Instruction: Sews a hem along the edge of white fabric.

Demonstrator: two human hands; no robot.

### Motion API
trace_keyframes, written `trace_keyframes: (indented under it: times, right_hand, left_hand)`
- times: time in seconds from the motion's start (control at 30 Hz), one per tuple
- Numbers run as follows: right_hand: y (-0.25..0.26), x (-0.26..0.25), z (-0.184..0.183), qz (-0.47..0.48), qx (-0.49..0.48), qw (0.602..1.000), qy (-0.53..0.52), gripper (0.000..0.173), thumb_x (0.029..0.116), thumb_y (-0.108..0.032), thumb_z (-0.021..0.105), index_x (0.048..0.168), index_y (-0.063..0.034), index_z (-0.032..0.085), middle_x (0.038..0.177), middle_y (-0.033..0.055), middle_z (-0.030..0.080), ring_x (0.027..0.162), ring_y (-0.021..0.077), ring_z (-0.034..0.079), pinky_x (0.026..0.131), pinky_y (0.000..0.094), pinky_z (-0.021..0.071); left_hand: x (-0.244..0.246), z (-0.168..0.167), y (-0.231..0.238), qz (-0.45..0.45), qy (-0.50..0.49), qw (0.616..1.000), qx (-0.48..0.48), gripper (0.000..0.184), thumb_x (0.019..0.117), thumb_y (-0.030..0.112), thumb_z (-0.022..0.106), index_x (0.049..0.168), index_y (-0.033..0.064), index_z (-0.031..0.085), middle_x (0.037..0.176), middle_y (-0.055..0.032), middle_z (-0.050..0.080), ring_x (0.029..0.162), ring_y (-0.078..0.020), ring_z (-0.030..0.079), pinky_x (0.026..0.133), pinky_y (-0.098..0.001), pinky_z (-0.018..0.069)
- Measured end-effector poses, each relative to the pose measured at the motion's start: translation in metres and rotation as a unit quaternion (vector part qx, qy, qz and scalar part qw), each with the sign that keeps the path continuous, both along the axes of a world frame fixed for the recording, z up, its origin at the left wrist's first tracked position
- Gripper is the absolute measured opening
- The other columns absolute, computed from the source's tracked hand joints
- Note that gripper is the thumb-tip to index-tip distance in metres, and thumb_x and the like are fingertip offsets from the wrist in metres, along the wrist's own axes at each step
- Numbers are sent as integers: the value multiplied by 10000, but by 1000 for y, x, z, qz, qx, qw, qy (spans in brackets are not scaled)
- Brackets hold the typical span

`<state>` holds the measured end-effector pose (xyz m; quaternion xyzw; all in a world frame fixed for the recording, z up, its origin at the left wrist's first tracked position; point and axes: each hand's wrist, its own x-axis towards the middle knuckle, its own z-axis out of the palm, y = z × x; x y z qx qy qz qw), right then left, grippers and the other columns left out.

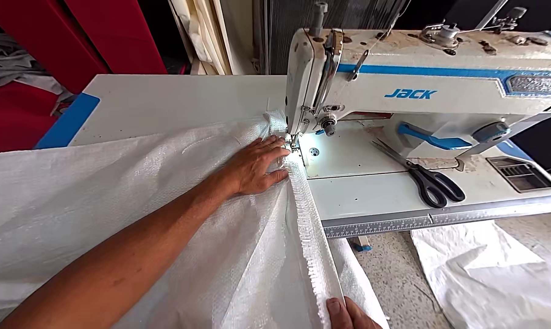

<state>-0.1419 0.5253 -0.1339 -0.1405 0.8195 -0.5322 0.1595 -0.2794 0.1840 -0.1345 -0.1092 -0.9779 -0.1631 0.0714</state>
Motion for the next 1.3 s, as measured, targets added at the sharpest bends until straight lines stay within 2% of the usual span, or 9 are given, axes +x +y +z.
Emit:
trace_keyframes:
  times: [0.4, 0.5, 0.57, 0.67, 0.73, 0.77, 0.87, 1.07, 1.3]
  right_hand:
    - [-15, 6, -1, 2, -14, 1000, -15, 323, 1069, -182, 494, 791, -49, 591, 572, -36, 535, 496, 10, 523, 482, 216, 440]
    - [-18, 7, -4, -3, -12, 1000, -16, 311, 1063, -190, 509, 803, -47, 598, 574, -30, 545, 496, 25, 534, 483, 233, 452]
    - [-19, 8, -6, -5, -6, 1000, -18, 298, 1057, -188, 521, 806, -48, 601, 571, -28, 549, 497, 33, 542, 484, 240, 456]
    - [-22, 4, -8, 2, 8, 1000, -10, 306, 1050, -205, 540, 808, -33, 616, 568, -11, 551, 494, 55, 541, 481, 261, 453]
    - [-23, 3, -11, 4, 15, 1000, -9, 317, 1048, -219, 545, 807, -28, 623, 564, 3, 549, 489, 76, 538, 477, 283, 450]
    - [-24, 1, -12, 4, 19, 1000, -7, 321, 1045, -224, 545, 803, -28, 622, 559, 4, 544, 486, 82, 537, 474, 289, 447]
    - [-26, -2, -13, 2, 32, 999, -4, 315, 1041, -220, 550, 804, -28, 626, 553, 5, 540, 479, 87, 533, 469, 293, 442]
    - [-27, -11, -7, -1, 23, 1000, 4, 289, 1036, -192, 549, 814, -25, 627, 559, -3, 545, 482, 66, 538, 473, 268, 446]
    - [-35, -14, -8, -6, 17, 999, -30, 243, 1032, -207, 558, 874, -47, 650, 575, 0, 570, 489, 93, 567, 479, 305, 481]
  left_hand:
    - [-24, 10, -23, -14, -14, 1000, 10, 665, 943, 551, 563, 1396, 65, 574, 1563, -113, 487, 1516, -284, 358, 1253, -493, 246]
    - [-31, 10, -31, -35, 12, 999, 10, 619, 956, 509, 561, 1361, 42, 593, 1511, -133, 536, 1478, -283, 418, 1227, -468, 310]
    - [-29, 9, -31, -34, 85, 995, 31, 515, 1000, 395, 506, 1324, 14, 627, 1462, -155, 582, 1419, -271, 503, 1188, -448, 383]
    - [29, 38, -12, 100, 161, 979, 69, 445, 1053, 293, 446, 1380, 27, 590, 1454, -133, 589, 1385, -242, 537, 1165, -474, 426]
    - [113, 54, 0, 262, 124, 957, 20, 525, 1066, 406, 396, 1463, 91, 534, 1518, -117, 528, 1453, -288, 449, 1203, -554, 346]
    - [153, 49, -4, 335, 96, 937, -12, 595, 1060, 482, 354, 1495, 108, 509, 1562, -141, 478, 1497, -369, 369, 1207, -657, 250]
    - [207, 7, -57, 454, -1, 890, -42, 719, 1040, 602, 254, 1569, 152, 443, 1628, -216, 359, 1507, -556, 216, 1081, -870, 101]
    - [165, 12, -127, 432, -95, 896, -45, 728, 1041, 659, 200, 1649, 265, 264, 1721, -119, 173, 1558, -505, 54, 1081, -865, 51]
    - [128, 21, -159, 417, -124, 899, -52, 738, 1043, 666, 218, 1662, 264, 204, 1731, -112, 124, 1567, -483, 25, 1081, -863, 16]
